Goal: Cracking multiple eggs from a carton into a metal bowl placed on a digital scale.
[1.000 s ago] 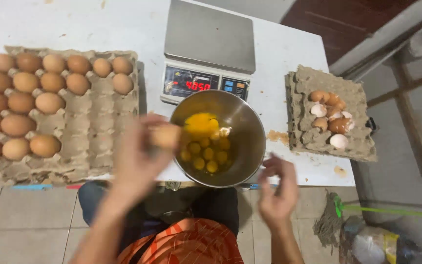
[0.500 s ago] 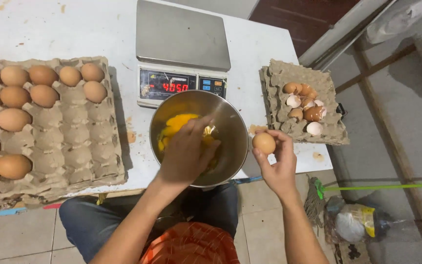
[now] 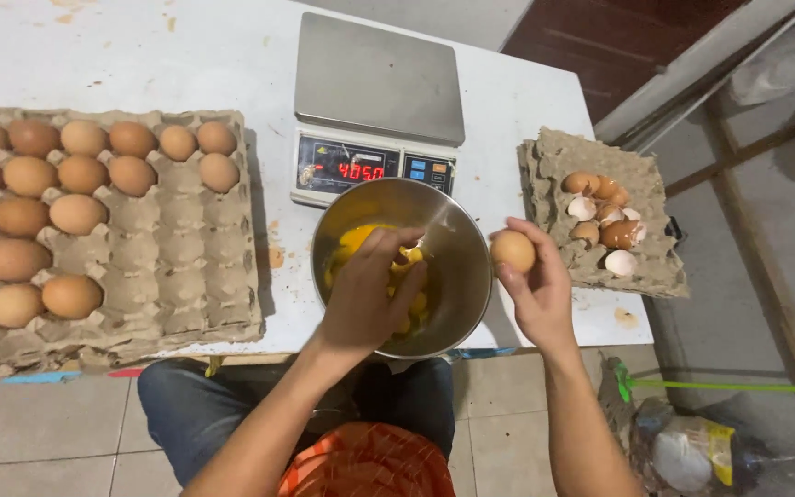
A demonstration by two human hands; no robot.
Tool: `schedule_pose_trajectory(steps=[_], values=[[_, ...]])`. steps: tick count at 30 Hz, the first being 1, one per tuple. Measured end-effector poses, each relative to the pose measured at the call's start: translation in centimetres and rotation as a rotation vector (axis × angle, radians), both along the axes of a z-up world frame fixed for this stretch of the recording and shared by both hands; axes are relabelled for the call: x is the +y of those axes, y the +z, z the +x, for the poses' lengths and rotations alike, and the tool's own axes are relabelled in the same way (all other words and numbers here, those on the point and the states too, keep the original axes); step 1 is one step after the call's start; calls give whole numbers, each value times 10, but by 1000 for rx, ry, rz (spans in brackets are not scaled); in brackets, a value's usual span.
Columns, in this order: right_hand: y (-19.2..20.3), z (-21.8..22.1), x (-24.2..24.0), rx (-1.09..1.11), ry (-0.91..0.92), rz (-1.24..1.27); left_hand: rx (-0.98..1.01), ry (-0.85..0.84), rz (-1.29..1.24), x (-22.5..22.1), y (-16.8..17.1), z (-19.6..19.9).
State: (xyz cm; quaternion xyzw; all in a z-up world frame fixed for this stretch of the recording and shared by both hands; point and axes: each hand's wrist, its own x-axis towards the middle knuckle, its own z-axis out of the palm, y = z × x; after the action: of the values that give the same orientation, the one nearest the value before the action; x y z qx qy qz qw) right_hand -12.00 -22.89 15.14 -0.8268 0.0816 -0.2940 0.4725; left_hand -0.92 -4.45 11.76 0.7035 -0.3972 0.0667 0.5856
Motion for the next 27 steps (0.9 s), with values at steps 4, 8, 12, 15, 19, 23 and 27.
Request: schedule_pose_trajectory(steps=[4, 8, 12, 15, 19, 23, 27], values=[[17, 30, 25, 246, 89, 279, 75, -139, -1, 4, 22, 13], [-29, 62, 14, 435, 141, 632, -96, -358, 111, 13, 45, 34], [-3, 68, 30, 532, 140, 574, 57, -425, 158, 16, 41, 48], [-1, 66, 32, 522, 185, 618, 85, -401, 174, 13, 38, 45], [7, 64, 29, 576, 141, 598, 172, -320, 204, 12, 39, 47], [15, 59, 33, 397, 257, 252, 339, -188, 201, 9, 34, 51], [17, 55, 40, 348, 270, 180, 345, -226, 195, 11, 46, 47]])
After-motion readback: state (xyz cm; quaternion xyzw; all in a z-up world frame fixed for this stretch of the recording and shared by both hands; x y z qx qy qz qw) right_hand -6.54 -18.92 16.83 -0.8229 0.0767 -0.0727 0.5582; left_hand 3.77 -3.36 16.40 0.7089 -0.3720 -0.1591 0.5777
